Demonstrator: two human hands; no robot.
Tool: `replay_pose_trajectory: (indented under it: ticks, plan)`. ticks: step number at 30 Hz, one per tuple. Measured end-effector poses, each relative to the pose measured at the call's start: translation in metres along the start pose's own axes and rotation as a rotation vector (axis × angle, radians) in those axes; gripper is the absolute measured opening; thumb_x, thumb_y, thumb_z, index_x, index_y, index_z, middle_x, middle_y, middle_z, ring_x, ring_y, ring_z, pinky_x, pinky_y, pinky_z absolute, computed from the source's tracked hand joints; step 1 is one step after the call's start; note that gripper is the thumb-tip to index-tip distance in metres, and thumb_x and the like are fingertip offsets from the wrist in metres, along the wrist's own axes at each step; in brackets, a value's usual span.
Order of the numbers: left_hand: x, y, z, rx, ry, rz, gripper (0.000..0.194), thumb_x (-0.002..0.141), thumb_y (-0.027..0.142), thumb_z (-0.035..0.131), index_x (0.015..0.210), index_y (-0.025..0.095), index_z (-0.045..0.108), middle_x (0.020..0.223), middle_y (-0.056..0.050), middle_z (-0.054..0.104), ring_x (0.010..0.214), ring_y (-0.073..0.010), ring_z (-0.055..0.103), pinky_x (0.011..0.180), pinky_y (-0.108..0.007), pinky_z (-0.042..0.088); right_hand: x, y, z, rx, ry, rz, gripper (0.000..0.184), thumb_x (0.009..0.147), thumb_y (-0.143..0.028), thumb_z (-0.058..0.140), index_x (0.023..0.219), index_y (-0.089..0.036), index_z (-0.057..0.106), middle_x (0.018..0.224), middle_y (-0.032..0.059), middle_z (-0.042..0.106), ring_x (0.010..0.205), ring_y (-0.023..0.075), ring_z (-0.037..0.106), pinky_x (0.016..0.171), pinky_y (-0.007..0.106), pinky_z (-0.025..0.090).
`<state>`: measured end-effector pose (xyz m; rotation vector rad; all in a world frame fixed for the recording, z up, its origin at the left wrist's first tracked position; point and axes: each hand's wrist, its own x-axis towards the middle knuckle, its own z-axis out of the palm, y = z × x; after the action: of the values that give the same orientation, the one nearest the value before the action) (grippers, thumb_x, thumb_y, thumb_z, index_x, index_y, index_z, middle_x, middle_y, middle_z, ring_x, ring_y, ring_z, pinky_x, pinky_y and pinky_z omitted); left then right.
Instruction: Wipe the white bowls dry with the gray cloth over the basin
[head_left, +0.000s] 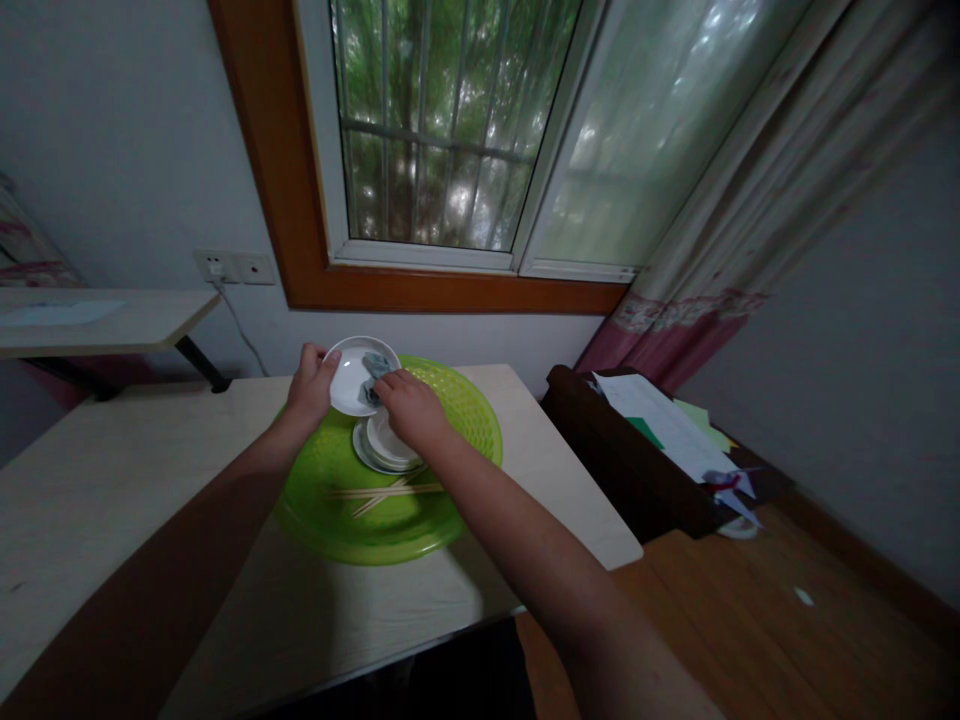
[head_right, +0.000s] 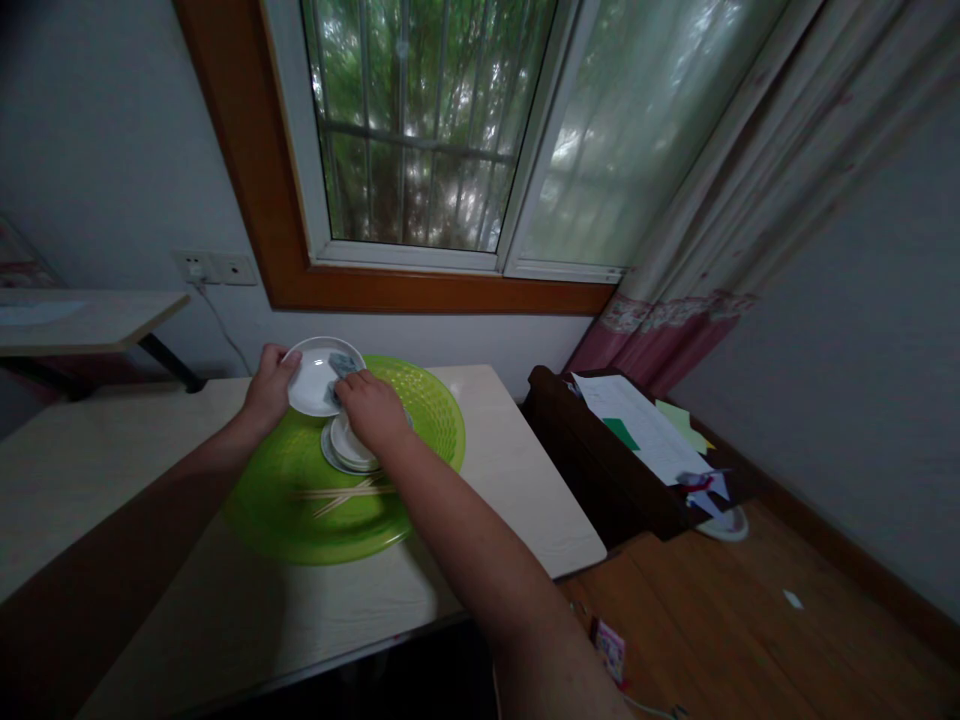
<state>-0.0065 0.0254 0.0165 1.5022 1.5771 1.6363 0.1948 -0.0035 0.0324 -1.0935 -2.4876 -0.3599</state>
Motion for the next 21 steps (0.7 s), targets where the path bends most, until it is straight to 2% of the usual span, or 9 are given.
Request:
replay_pose_trajectory:
  ticks: [6,10,15,21]
  plan:
    - [0.002,-0.006,-0.002,0.111,0.088,0.116,0.045,0.089,0.067,0.049,0.102,0.024,0.049,0.095,-0.005,0.059,0.086,-0.0232,0.059,0.08,-0.039,0.044,0.001,-0.008,0.006,0.082,-0.065,-0.051,0.027,0.096,-0.01,0.053,0.119,-0.018,0.065,0.117,0.0103,0.072,0.11,0.025,0.062,0.095,0.035,0.051]
    - [0.001,-0.009,-0.002,0.134,0.097,0.146,0.045,0.091,0.065,0.05,0.106,0.023,0.051,0.096,-0.007,0.061,0.088,-0.0239,0.061,0.084,-0.041,0.047,0.0,-0.006,0.011,0.209,-0.094,-0.135,0.041,0.096,-0.013,0.052,0.136,-0.017,0.06,0.136,0.0114,0.066,0.118,0.0244,0.064,0.103,0.036,0.051]
    - [0.0,-0.01,-0.001,0.101,0.087,0.189,0.04,0.092,0.06,0.051,0.107,0.023,0.053,0.096,-0.007,0.061,0.087,-0.0231,0.06,0.085,-0.042,0.049,-0.004,-0.003,0.018,0.469,-0.1,-0.211,0.058,0.094,-0.012,0.049,0.151,-0.015,0.049,0.159,0.0124,0.048,0.142,0.0217,0.051,0.117,0.035,0.042]
    - [0.0,-0.008,0.0,0.071,0.083,0.18,0.038,0.092,0.057,0.052,0.108,0.023,0.052,0.095,-0.007,0.06,0.083,-0.0217,0.059,0.082,-0.041,0.049,-0.003,-0.003,0.019,0.662,-0.087,-0.237,0.067,0.091,-0.023,0.061,0.156,-0.014,0.043,0.165,0.0165,0.038,0.15,0.0246,0.042,0.123,0.041,0.037]
